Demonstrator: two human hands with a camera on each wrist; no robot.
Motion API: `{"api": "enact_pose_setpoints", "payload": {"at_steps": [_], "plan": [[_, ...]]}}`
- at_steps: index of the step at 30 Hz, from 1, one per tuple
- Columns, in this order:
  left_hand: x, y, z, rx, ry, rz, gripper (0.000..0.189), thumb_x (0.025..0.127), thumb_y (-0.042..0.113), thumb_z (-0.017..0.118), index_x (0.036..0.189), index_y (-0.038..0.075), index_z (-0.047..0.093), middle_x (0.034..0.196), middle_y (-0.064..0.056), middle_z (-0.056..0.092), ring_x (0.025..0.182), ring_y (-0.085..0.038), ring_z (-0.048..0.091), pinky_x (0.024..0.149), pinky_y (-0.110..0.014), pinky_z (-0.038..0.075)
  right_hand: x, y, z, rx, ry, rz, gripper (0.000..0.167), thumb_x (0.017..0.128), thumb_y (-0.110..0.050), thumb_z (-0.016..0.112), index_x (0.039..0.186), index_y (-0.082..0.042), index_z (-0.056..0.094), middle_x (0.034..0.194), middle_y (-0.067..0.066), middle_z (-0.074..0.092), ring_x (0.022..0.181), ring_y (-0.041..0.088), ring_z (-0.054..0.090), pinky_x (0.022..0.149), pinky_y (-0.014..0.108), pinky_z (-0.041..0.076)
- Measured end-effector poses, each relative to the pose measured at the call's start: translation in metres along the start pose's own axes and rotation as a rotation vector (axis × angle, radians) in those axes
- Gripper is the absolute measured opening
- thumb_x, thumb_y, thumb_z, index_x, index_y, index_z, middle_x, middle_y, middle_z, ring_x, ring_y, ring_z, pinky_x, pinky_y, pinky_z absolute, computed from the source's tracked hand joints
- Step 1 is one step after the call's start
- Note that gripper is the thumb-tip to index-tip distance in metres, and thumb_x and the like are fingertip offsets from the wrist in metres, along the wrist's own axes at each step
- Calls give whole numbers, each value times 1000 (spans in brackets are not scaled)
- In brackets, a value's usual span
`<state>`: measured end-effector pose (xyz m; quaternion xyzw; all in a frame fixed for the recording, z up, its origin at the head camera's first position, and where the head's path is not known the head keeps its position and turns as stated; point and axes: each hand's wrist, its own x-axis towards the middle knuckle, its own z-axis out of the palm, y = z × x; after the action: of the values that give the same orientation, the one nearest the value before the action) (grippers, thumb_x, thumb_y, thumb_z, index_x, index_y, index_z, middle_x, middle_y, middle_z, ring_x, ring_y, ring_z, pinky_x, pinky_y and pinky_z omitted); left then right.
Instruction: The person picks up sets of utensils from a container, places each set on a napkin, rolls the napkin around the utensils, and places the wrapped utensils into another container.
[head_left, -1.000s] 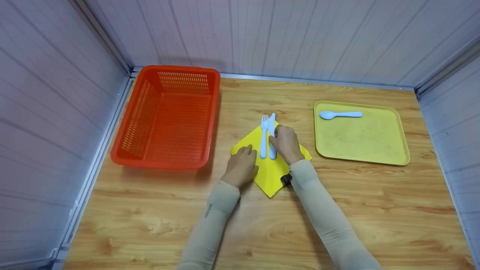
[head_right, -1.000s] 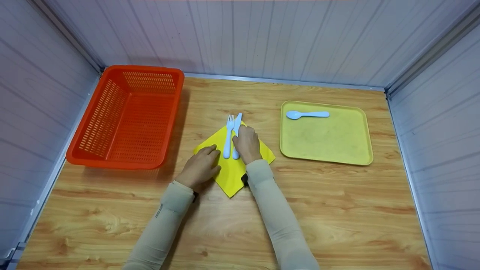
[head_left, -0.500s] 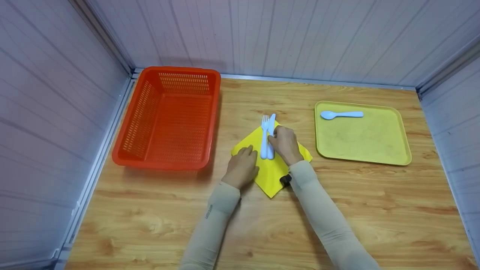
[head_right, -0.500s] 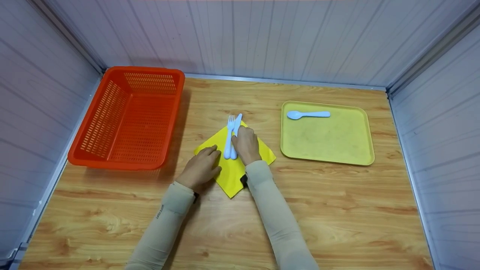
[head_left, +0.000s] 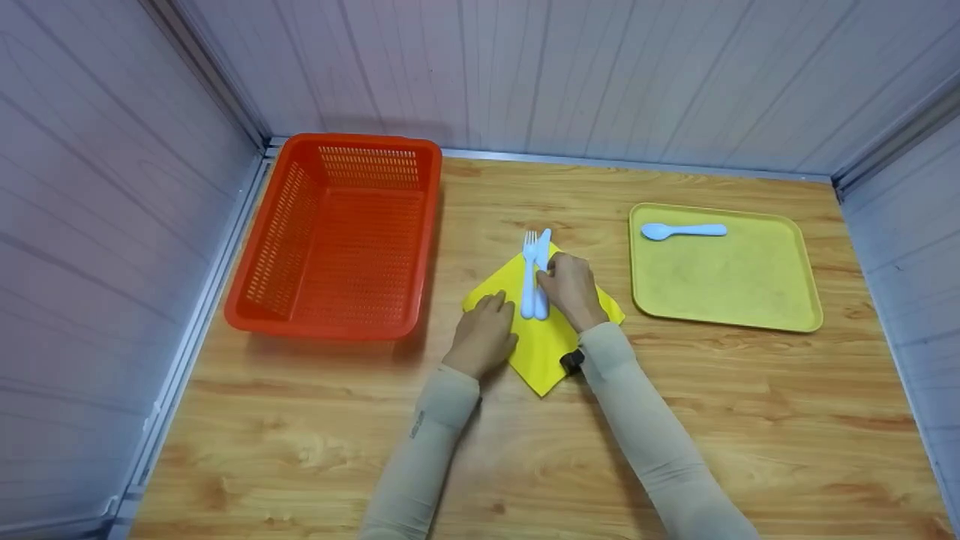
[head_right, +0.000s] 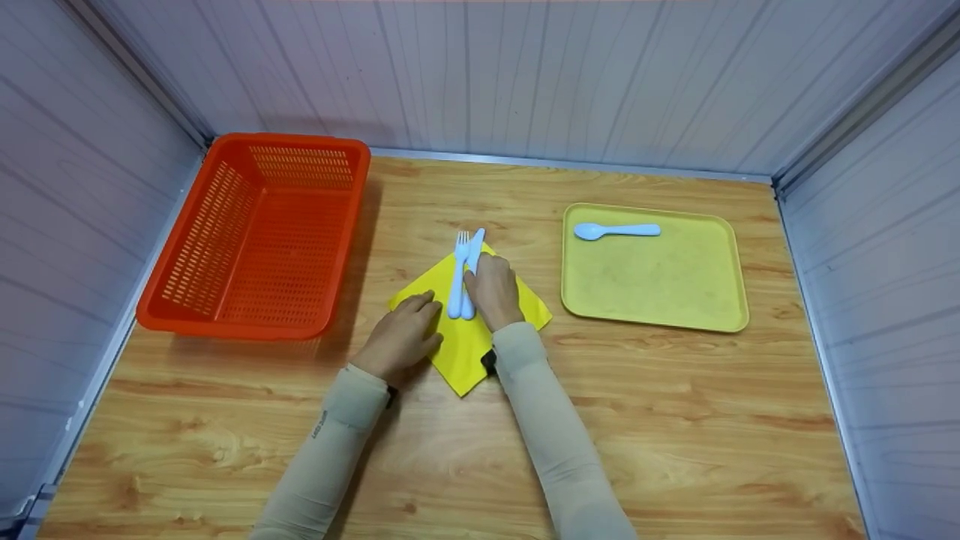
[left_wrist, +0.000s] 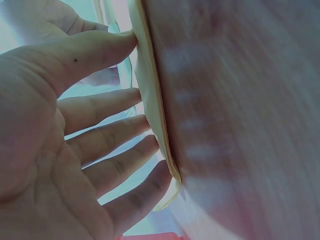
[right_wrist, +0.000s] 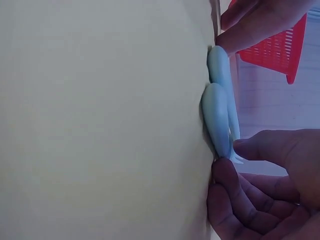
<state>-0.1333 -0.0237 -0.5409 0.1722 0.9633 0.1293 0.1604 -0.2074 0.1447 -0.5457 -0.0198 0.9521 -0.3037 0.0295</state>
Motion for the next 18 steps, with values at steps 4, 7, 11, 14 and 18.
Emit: {"api": "enact_pose_setpoints", "payload": {"at_steps": [4, 7, 11, 14, 18], "plan": [[-1, 0, -1, -17, -14, -5, 53, 100, 27, 61, 145, 1, 50, 155, -19, 37, 142, -35, 35, 113, -46, 33, 0, 0, 0, -8, 1, 14, 17, 92, -12, 64, 82, 1, 67, 68, 7, 59, 53, 15, 49, 48, 28, 40], [-1, 1, -2, -39, -21, -19, 53, 101, 28, 58, 146, 2, 49, 156, -18, 36, 143, -34, 34, 114, -46, 31, -1, 3, -5, -14, -18, 19, 20, 94, -15, 65, 95, 4, 70, 81, 12, 66, 63, 19, 59, 56, 30, 48], [1, 8, -5, -72, 11, -13, 53, 102, 30, 57, 147, 3, 48, 156, -18, 37, 143, -33, 34, 115, -46, 30, -2, 10, -21, -31, -33, -3, 25, 95, -16, 65, 107, 5, 69, 92, 16, 69, 74, 25, 64, 65, 36, 53], [4, 16, -7, -75, 59, 29, 52, 102, 30, 56, 146, 3, 49, 155, -17, 39, 141, -31, 37, 113, -44, 33, 0, 19, -37, -63, -27, -31, 25, 96, -15, 63, 109, 5, 69, 96, 17, 70, 80, 28, 65, 69, 40, 55], [10, 30, -12, 14, 101, 126, 52, 102, 31, 56, 145, 3, 50, 153, -16, 42, 139, -30, 41, 111, -41, 36, 3, 35, -59, -103, -16, -52, 27, 98, -16, 59, 113, 5, 67, 101, 19, 68, 88, 33, 65, 75, 46, 55]]}}
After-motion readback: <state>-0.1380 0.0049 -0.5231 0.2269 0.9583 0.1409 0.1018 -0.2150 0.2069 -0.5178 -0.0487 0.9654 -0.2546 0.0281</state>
